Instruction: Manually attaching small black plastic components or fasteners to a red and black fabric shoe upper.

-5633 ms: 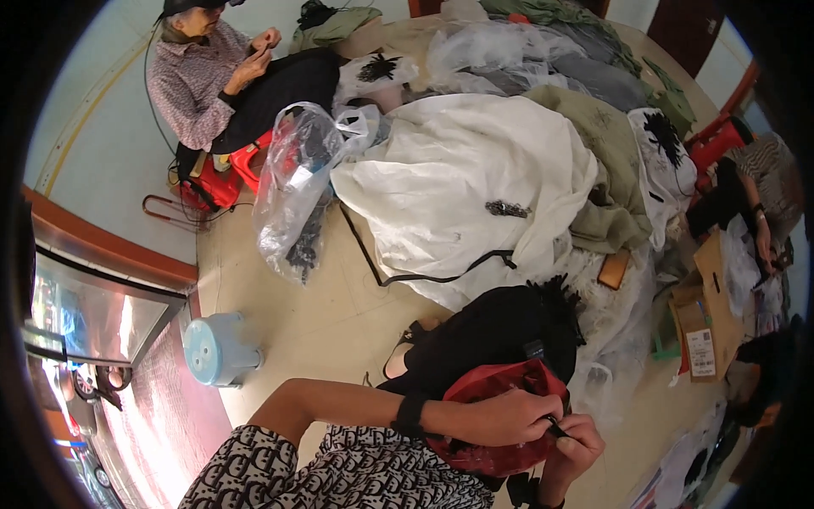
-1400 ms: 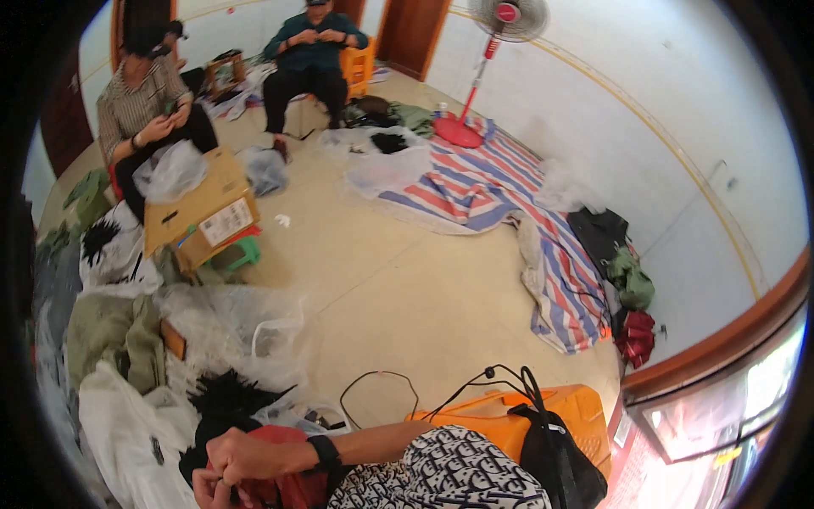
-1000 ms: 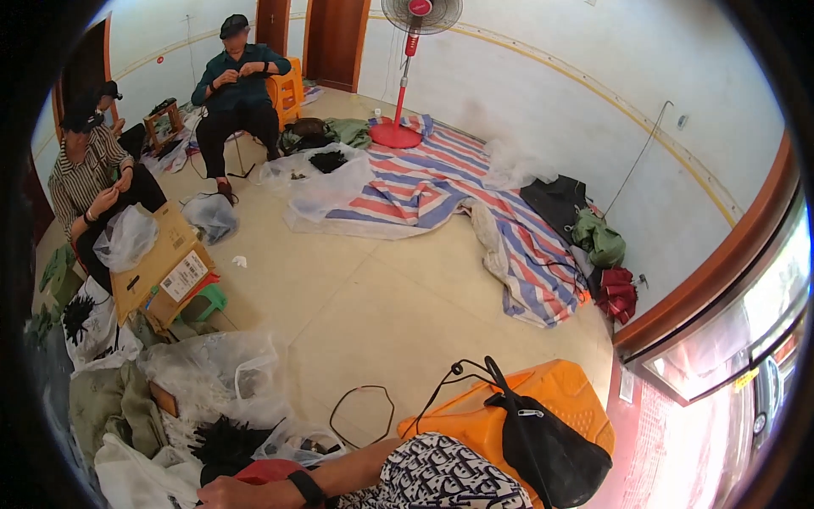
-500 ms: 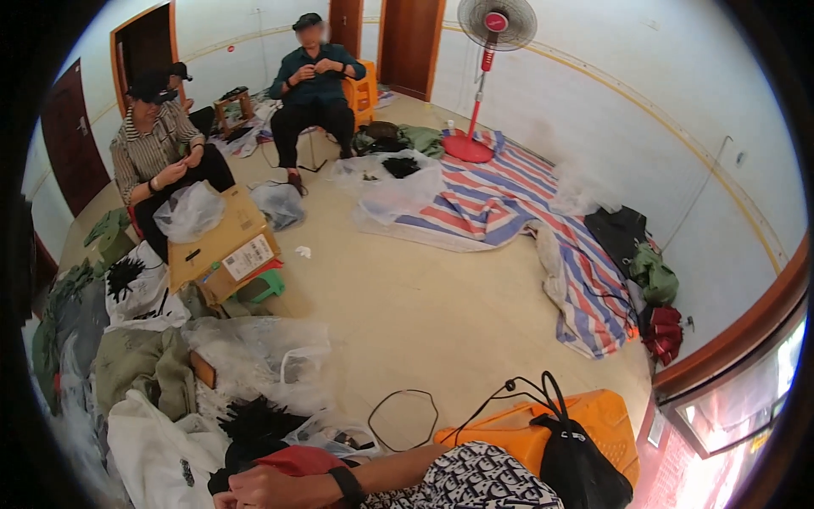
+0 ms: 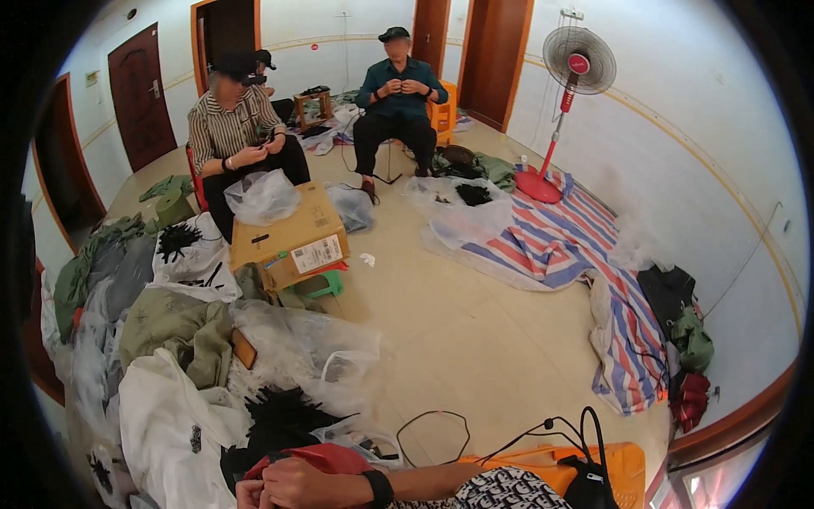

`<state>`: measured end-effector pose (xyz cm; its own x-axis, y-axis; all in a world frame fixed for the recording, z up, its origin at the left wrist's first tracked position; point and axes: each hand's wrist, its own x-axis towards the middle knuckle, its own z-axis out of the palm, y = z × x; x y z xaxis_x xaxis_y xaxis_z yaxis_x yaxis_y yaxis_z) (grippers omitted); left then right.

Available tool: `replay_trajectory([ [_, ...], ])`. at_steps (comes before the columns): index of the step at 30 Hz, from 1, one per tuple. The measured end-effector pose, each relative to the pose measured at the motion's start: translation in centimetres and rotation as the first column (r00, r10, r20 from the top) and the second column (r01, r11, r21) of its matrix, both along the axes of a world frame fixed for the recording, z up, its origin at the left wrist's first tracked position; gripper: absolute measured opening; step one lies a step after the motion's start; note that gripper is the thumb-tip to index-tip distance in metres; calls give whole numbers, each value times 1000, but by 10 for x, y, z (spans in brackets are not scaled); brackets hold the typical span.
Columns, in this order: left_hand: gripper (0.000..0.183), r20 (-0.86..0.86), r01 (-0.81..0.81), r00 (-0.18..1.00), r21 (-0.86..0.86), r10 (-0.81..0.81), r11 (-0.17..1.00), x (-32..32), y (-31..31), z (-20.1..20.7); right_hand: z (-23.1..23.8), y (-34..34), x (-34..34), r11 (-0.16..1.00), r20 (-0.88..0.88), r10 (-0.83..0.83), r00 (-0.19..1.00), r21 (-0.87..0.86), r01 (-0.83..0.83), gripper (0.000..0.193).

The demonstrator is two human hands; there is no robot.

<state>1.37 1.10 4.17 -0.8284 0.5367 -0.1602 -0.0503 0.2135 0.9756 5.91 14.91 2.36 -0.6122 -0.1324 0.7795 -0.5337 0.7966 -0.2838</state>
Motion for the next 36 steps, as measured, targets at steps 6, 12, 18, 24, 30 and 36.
replay_trajectory([
  [6,13,61,-17,998,45,14,999,2,-9,-19,-10,-6,4,997,-16,41,999,-69,-42,12],
  [12,12,17,3,1000,58,-4,998,3,-9,-3,-16,-9,1,971,-37,79,996,-221,-85,12],
  [18,14,-46,3,999,-11,-3,1000,1,-22,-21,-20,-10,-3,972,-35,163,986,-167,-167,13],
  [24,16,-75,-11,997,-30,8,1000,4,-22,-20,-12,-11,1,967,-9,224,975,-119,-224,12],
  [30,18,30,-71,997,51,69,996,17,-26,-37,-22,-13,13,976,126,209,970,35,-215,18],
  [36,19,-278,-3,960,-76,-18,997,14,-28,-30,-11,-8,7,958,222,256,941,-189,-216,16],
])
